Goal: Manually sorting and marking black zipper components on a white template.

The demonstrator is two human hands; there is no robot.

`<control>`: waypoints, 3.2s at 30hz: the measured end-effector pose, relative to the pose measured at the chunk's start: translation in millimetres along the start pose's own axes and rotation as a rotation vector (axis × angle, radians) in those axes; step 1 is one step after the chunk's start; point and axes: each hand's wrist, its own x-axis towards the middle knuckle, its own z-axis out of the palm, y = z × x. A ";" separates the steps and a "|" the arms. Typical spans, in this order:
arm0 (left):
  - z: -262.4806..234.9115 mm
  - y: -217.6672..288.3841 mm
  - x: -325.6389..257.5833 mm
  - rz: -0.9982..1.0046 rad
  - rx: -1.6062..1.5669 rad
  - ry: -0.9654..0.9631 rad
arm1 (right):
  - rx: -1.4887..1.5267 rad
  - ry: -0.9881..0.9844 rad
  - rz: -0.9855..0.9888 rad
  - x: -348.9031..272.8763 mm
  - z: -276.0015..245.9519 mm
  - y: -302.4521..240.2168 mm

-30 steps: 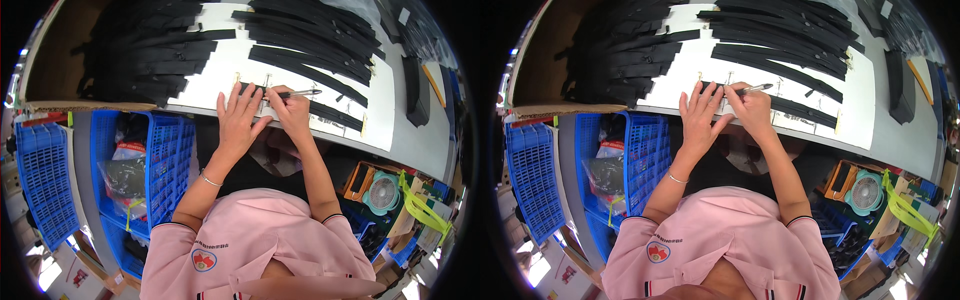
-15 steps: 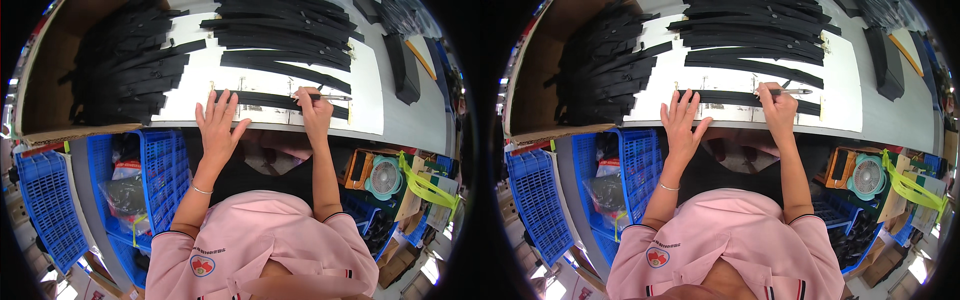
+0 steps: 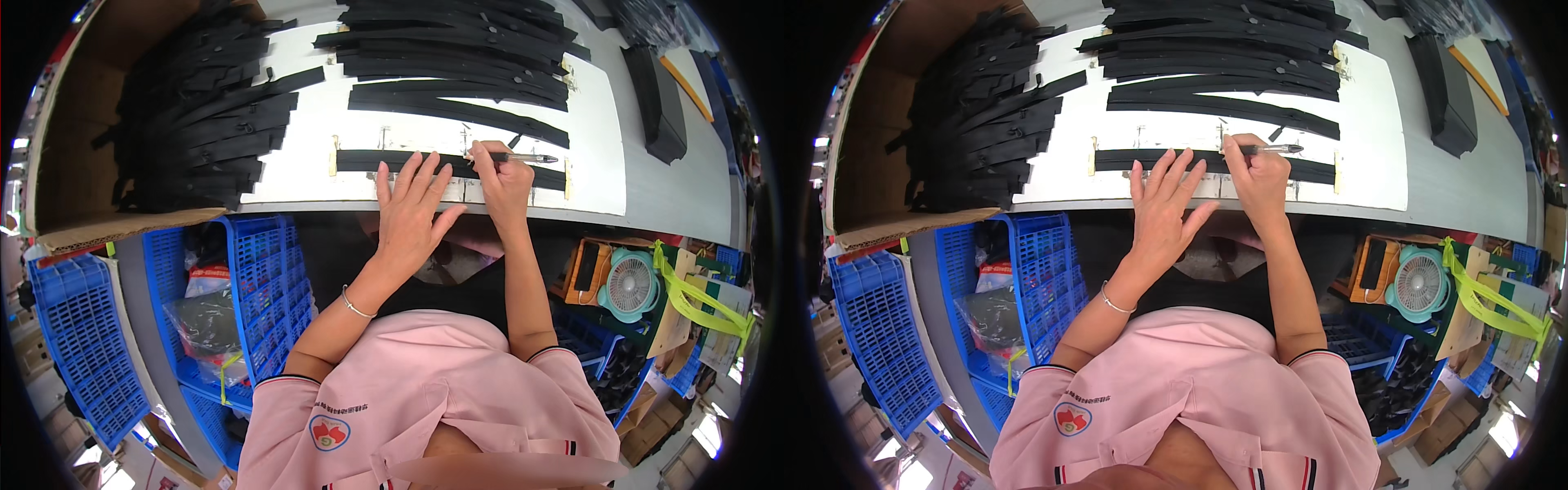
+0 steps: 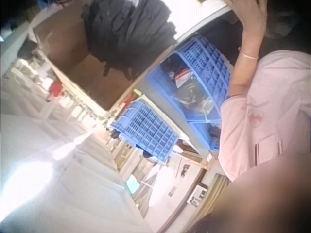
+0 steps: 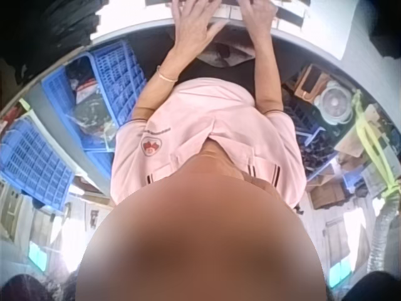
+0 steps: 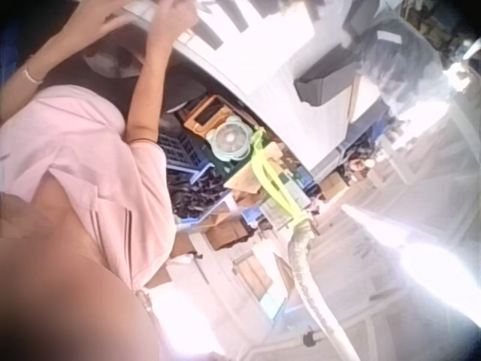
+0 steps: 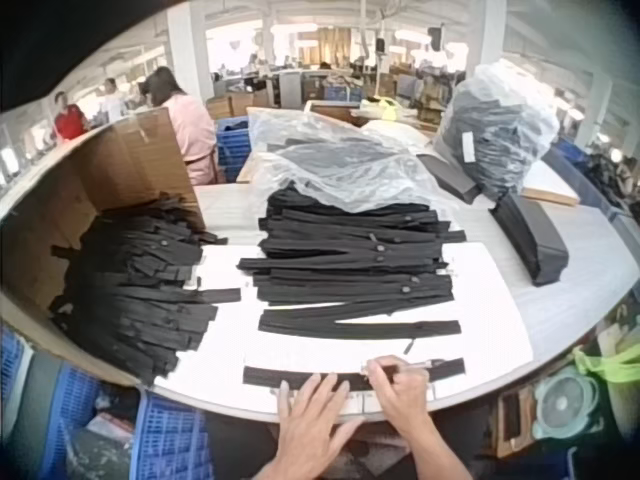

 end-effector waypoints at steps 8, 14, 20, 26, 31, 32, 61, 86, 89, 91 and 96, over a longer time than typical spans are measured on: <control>1.2 -1.0 0.8 0.008 0.018 0.011 | 0.066 -0.060 0.049 -1.8 -7.5 -5.4; 2.8 -0.7 1.5 0.011 0.029 0.022 | 0.084 -0.062 -0.051 -1.8 -3.6 5.9; 3.4 0.1 2.4 0.010 0.047 0.000 | 0.074 -0.042 -0.102 -1.7 -5.0 8.6; 2.8 0.6 0.3 -0.002 0.075 -0.024 | 0.275 0.019 0.037 -5.8 -51.5 -1.5; 5.0 0.3 0.5 0.019 0.079 0.001 | 0.207 0.182 0.221 8.9 -95.0 23.5; 5.0 1.9 0.9 0.025 0.079 0.000 | 0.196 0.182 0.246 9.4 -97.8 31.1; 77.6 65.2 75.6 0.121 -0.196 0.105 | 0.101 0.080 0.163 0.1 -102.1 44.0; 87.3 18.0 152.1 0.056 -0.047 0.028 | 0.327 0.264 0.245 -2.0 -96.7 62.7; 82.1 7.5 155.8 0.052 -0.222 0.049 | 0.294 0.267 0.245 -1.6 -97.1 61.4; 71.0 -11.0 150.6 0.062 -0.186 0.088 | 0.263 0.270 0.275 -1.7 -100.1 58.1; 6.8 -106.5 125.8 -0.055 0.161 0.325 | 0.258 0.249 0.198 -1.5 -100.5 58.2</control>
